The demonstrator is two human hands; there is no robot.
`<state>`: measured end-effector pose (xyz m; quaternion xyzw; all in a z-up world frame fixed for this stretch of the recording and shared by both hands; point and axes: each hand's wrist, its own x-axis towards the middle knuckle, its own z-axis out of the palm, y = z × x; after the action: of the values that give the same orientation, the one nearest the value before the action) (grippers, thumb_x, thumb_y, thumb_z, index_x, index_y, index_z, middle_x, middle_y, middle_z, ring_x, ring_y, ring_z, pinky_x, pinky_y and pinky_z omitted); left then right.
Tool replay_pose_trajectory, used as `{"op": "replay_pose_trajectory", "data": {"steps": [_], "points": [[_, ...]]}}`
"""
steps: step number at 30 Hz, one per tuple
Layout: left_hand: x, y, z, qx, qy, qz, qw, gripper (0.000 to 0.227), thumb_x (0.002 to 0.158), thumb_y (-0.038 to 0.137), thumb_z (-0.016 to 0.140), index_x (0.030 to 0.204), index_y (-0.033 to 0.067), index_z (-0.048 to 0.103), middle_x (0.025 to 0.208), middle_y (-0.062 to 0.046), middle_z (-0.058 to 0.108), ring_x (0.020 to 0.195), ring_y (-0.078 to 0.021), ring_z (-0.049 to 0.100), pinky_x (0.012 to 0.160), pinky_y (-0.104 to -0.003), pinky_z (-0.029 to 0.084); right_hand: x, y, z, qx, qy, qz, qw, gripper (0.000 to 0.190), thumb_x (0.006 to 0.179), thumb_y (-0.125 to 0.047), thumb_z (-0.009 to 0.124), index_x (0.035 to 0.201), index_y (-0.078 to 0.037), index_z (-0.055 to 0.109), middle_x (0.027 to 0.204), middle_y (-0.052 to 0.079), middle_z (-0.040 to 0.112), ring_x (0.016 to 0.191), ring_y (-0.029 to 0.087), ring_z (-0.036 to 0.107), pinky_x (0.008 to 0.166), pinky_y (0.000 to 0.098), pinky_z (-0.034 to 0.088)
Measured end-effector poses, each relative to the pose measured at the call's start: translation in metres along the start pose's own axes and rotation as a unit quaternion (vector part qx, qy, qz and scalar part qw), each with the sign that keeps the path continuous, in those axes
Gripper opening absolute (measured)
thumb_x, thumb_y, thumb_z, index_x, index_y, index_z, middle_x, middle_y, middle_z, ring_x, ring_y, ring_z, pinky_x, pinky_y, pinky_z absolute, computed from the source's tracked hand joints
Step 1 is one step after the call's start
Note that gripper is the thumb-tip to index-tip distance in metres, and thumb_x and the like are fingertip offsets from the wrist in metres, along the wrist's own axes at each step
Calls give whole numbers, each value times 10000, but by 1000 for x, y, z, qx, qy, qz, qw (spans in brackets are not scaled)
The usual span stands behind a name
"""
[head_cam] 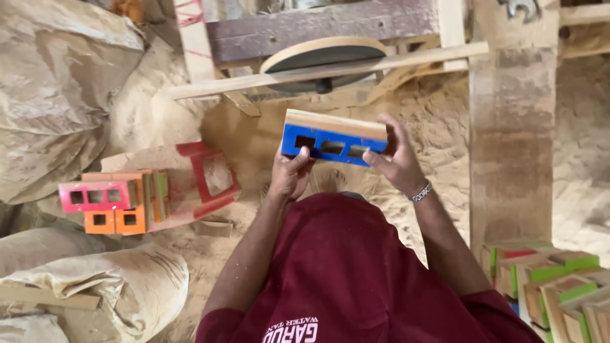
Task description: The person sands the edges of small, colorful wooden blocks using a rotating grinding wheel. They handle the blocks one at a time, pressing each side against the wheel to smooth the surfaces, then place the finished pieces on a nearby wooden table.
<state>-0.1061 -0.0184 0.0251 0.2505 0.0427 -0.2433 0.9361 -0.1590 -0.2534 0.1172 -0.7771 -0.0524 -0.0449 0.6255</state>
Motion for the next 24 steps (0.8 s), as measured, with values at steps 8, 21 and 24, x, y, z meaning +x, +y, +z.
{"op": "replay_pose_trajectory", "data": {"steps": [8,21,24], "points": [[57,19,-37,-1,198,17,980,257,1001,41,631,1253,34,580,1152,-106,644,1039,-259,650,966,-471,559,59,88,78,332,138,315,878,519,1030,-591,561,910,-87,593,707,56,604,567,181,614,533,343,533],[76,86,-75,39,245,4,969,304,990,18,621,1279,-32,546,1197,-155,630,1066,-301,663,988,-496,564,121,76,153,249,196,369,874,577,969,-655,490,871,-95,586,630,25,557,492,160,597,423,285,453],[74,96,-58,93,285,31,953,468,964,12,635,1343,11,359,1247,-180,550,1084,-315,643,979,-494,584,127,72,158,241,200,371,874,580,969,-656,482,886,-93,594,625,23,553,489,153,598,417,278,451]]}}
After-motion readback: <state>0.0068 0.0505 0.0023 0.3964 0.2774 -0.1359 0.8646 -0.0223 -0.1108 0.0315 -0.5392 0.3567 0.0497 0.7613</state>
